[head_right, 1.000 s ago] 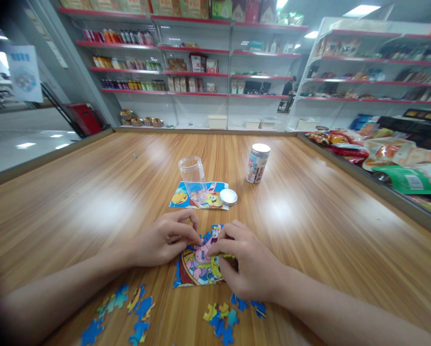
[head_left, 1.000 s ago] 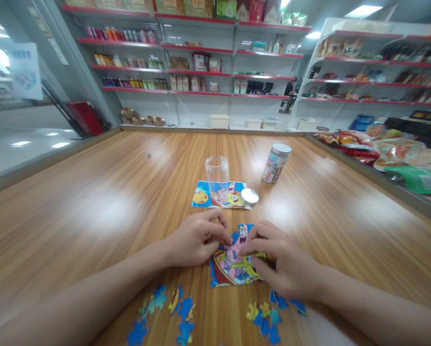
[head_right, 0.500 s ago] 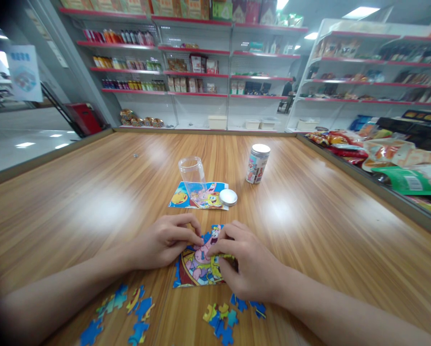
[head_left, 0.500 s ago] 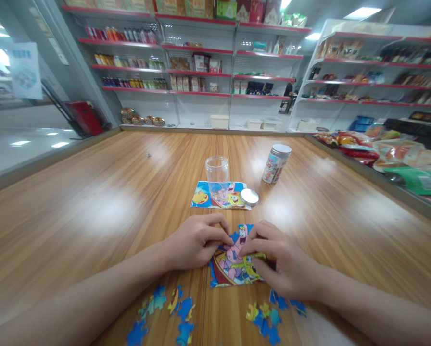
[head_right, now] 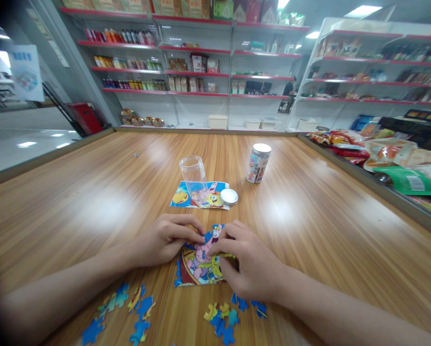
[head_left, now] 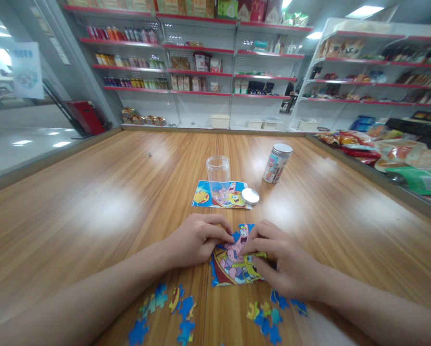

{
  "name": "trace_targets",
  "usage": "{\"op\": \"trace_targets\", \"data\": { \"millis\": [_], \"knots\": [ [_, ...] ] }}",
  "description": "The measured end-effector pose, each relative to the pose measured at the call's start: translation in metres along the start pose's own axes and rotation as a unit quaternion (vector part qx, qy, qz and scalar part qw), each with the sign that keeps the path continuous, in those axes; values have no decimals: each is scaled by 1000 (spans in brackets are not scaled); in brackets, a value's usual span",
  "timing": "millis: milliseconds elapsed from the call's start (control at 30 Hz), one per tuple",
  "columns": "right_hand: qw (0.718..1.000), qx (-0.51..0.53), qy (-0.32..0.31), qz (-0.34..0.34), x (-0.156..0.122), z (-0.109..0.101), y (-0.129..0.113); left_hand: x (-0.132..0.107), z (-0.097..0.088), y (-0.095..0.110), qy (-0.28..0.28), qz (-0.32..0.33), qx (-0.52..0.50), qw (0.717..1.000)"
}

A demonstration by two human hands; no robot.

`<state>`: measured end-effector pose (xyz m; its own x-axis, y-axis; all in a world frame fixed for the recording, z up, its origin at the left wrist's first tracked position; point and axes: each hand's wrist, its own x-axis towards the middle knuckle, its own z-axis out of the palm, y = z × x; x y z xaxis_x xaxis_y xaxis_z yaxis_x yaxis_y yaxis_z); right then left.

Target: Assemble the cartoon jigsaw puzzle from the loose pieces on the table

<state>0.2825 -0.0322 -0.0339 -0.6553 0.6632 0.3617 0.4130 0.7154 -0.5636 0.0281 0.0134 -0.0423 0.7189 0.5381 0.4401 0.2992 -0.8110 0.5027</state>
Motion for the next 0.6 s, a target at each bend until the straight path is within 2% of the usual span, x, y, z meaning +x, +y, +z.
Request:
{"op": "trace_targets", "data": {
  "millis": [367, 467, 600],
  "knots": [
    [1000, 3, 1, 1, 1, 0, 1, 3, 1, -1, 11, 9, 15, 1000],
    [1000, 7, 6, -7, 1, 0, 1, 5, -6, 8, 74, 32, 8, 997],
    [997, 27, 62, -23, -2, -2, 0, -7, -27, 39, 204, 48, 58, 976]
  ]
}}
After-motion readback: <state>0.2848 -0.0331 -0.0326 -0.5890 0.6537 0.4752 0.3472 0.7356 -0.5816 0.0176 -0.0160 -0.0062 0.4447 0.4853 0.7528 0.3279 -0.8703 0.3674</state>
